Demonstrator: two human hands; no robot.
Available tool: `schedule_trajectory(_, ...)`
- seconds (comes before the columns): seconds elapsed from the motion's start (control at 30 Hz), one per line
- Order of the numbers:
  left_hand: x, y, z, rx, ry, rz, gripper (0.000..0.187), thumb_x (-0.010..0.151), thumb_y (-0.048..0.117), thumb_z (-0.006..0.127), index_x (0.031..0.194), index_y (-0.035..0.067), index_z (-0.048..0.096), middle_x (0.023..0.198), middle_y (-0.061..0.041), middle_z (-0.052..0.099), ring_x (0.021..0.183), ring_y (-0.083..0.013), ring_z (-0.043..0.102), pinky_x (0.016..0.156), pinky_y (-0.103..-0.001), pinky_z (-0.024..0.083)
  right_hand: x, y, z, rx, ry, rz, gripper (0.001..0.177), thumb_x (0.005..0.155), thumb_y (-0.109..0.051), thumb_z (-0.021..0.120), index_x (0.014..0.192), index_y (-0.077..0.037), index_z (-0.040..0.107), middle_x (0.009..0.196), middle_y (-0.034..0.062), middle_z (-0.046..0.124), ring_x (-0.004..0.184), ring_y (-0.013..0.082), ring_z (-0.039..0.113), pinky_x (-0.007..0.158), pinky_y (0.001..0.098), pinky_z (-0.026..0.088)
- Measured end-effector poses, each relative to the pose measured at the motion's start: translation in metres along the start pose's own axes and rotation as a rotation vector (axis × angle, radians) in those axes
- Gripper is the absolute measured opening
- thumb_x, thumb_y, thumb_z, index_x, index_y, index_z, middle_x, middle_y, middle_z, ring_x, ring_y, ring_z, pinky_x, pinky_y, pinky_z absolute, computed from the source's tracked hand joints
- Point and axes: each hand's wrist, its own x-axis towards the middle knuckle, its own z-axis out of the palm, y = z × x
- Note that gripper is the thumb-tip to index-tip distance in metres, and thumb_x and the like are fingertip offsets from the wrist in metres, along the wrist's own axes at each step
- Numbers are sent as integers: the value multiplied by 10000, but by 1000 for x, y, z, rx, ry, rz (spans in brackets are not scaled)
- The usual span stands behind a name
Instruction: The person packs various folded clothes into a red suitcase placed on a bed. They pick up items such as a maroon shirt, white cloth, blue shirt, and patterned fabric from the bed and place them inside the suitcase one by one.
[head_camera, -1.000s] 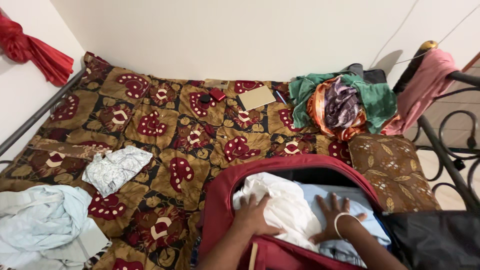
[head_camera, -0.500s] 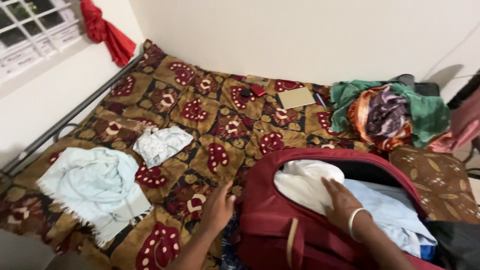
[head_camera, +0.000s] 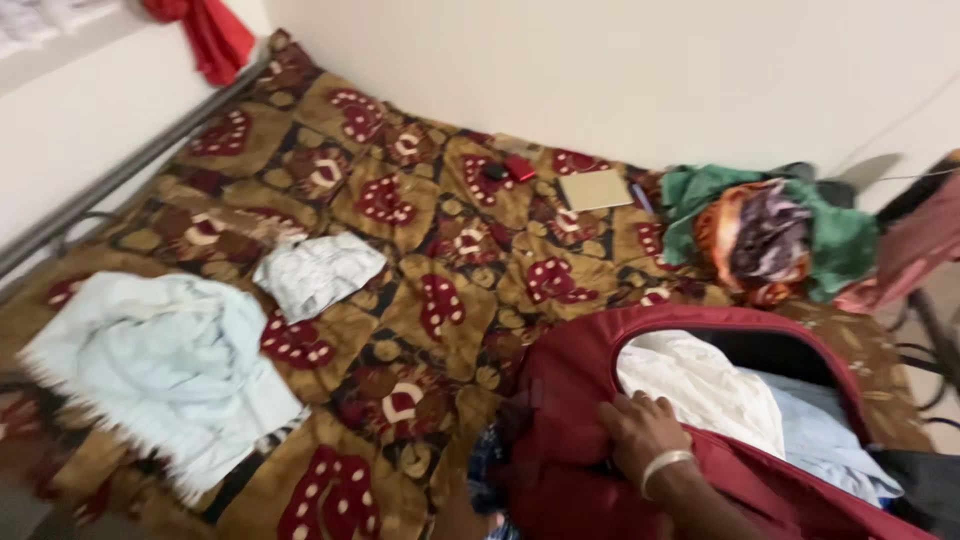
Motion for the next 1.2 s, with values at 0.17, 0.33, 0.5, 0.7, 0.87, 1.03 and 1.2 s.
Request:
schedule_trajectory(0.17, 37, -8, 14, -86, 15, 28, 582, 896, 376, 674, 1335, 107, 403, 1306, -165, 528, 1207, -366, 547, 1019, -461, 464, -16, 66, -6, 15, 103, 102, 284, 602, -127, 763, 861, -168, 654, 871, 63, 671, 910, 326, 636, 829, 451, 508)
schedule_trajectory(0.33, 58, -7, 14, -123, 100, 45, 474, 888, 374, 653, 1230, 88, 491, 1202, -178, 579, 1128, -374, 581, 961, -463, 484, -48, 110, -72, -96, 147, 246, 370, 508, -165, 858, 814, -146, 652, 811, 92, 641, 893, 349, 615, 819, 463, 510)
schedule_trajectory(0.5, 93, 26, 25, -162, 195, 82, 392, 880, 371, 632, 1125, 69, 579, 1098, -191, 629, 1050, -382, 615, 903, -465, 505, -76, 117, -122, -76, 276, 276, 407, 501, -87, 804, 885, -141, 678, 823, 74, 656, 899, 344, 626, 797, 442, 527)
schedule_trajectory(0.7, 121, -15, 40, -168, 376, 175, 355, 871, 369, 607, 999, 47, 684, 973, -206, 690, 956, -391, 655, 834, -467, 529, -61, 79, -57, -102, 384, -102, 415, 467, -222, 762, 870, -178, 677, 912, 102, 678, 895, 349, 644, 847, 545, 506)
schedule_trajectory(0.87, 107, -36, -44, -117, 185, 52, 401, 914, 357, 598, 948, -39, 658, 905, -279, 644, 890, -416, 660, 787, -490, 532, -41, 11, 17, -12, 13, 85, 407, 595, -91, 735, 982, -214, 712, 1013, 76, 668, 1024, 376, 608, 815, 499, 484)
schedule_trajectory(1.03, 24, 30, -170, -504, 342, 507, 260, 827, 320, 643, 855, 63, 675, 824, -56, 649, 801, -196, 620, 745, -397, 494, -69, 19, 10, 65, -157, 340, 304, 653, -170, 742, 939, -245, 671, 983, -35, 649, 1068, 247, 614, 924, 431, 481)
schedule_trajectory(1.2, -87, 199, -304, -988, 72, 344, 273, 773, 255, 644, 966, 63, 634, 835, -81, 710, 670, -222, 698, 599, -396, 574, -51, 7, 17, 150, -192, 174, 429, 666, -227, 817, 1075, -260, 692, 1126, -7, 644, 1122, 299, 586, 957, 475, 449)
